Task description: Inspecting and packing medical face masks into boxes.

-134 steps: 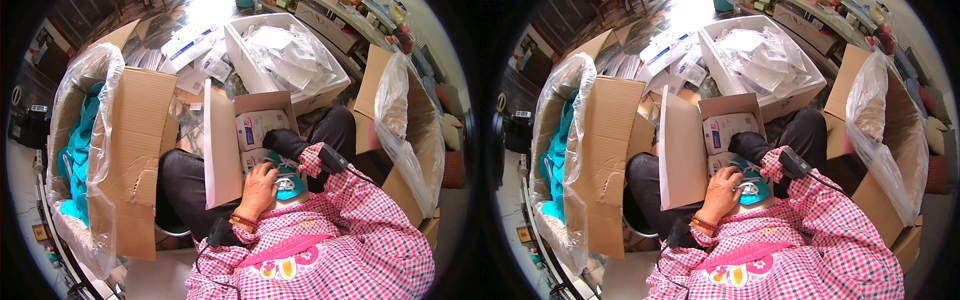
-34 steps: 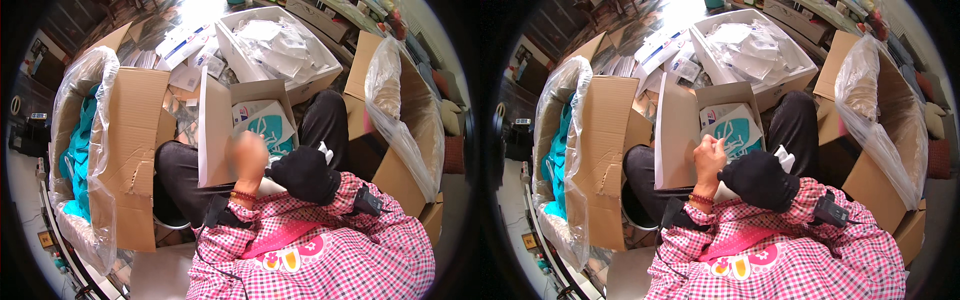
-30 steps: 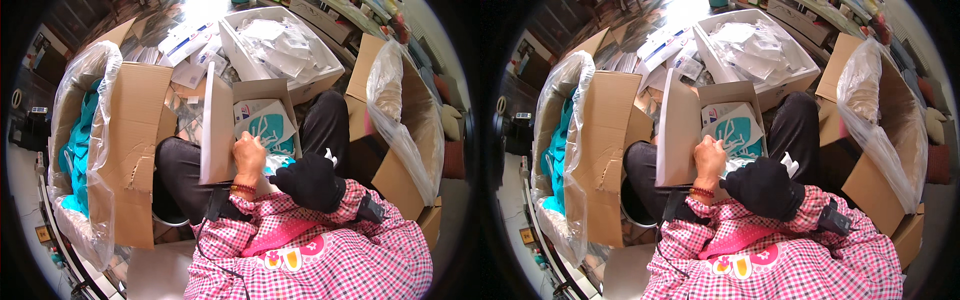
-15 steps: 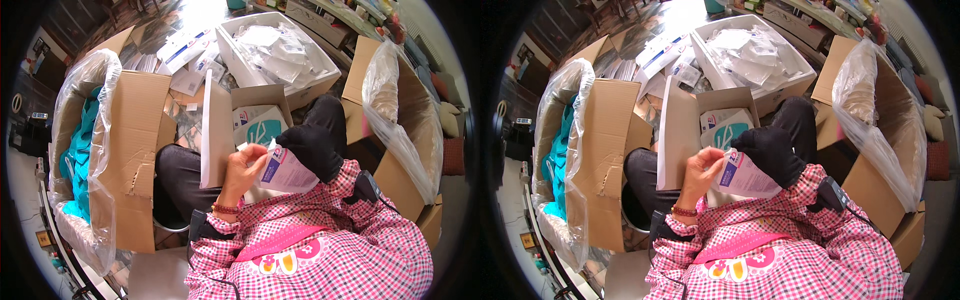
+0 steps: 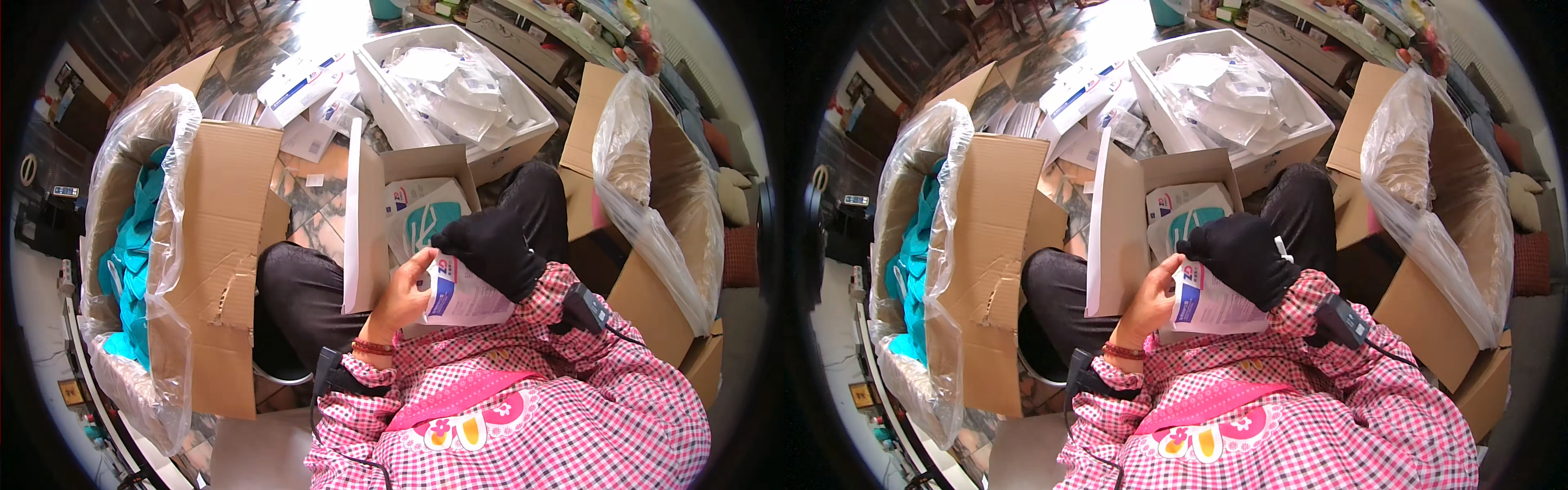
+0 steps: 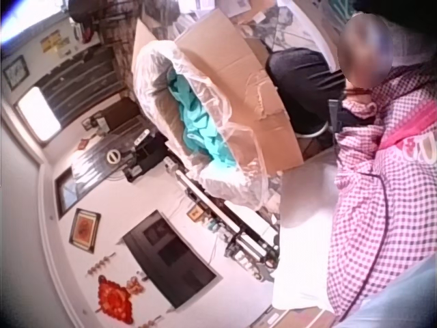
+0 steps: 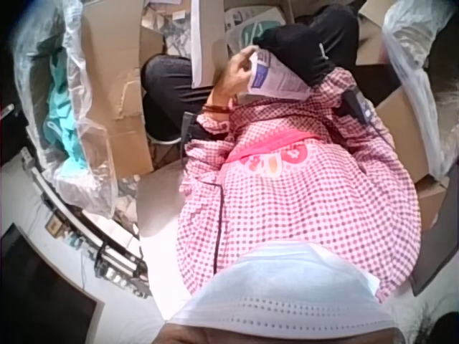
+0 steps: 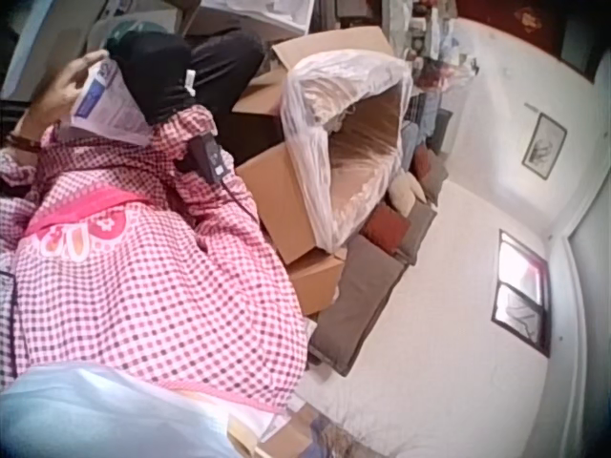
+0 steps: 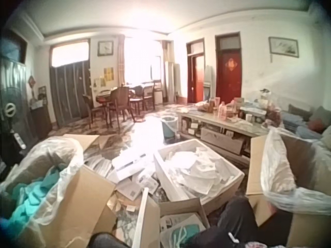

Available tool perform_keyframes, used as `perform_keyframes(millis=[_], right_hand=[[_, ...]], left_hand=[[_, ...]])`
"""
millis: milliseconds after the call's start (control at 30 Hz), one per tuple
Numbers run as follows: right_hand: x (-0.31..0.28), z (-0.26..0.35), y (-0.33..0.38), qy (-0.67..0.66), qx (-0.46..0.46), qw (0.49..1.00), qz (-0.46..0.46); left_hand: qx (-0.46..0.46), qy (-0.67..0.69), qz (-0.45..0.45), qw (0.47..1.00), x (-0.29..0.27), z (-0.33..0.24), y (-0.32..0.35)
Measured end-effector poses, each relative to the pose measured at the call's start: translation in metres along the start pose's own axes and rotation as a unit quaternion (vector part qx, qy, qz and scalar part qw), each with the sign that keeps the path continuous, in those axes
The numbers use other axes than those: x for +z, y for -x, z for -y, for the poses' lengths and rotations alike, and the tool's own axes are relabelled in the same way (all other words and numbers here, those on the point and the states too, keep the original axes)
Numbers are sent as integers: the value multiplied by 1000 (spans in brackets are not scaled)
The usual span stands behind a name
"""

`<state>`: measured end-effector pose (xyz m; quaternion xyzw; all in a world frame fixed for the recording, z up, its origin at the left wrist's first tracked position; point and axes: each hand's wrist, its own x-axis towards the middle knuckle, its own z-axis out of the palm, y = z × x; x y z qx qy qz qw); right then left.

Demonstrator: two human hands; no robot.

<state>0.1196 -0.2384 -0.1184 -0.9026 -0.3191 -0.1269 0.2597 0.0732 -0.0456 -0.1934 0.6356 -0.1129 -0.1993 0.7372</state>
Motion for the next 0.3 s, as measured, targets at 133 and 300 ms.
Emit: perform_keyframes(millis=[133,300], right_hand=[[12,8,-7,23,-10,999,29],[4,-1,-9,-38,130,981,-136]], left_hand=[[120,-46,-146,981,3,67,5],[2,305,-106,947,-7,33,-5]])
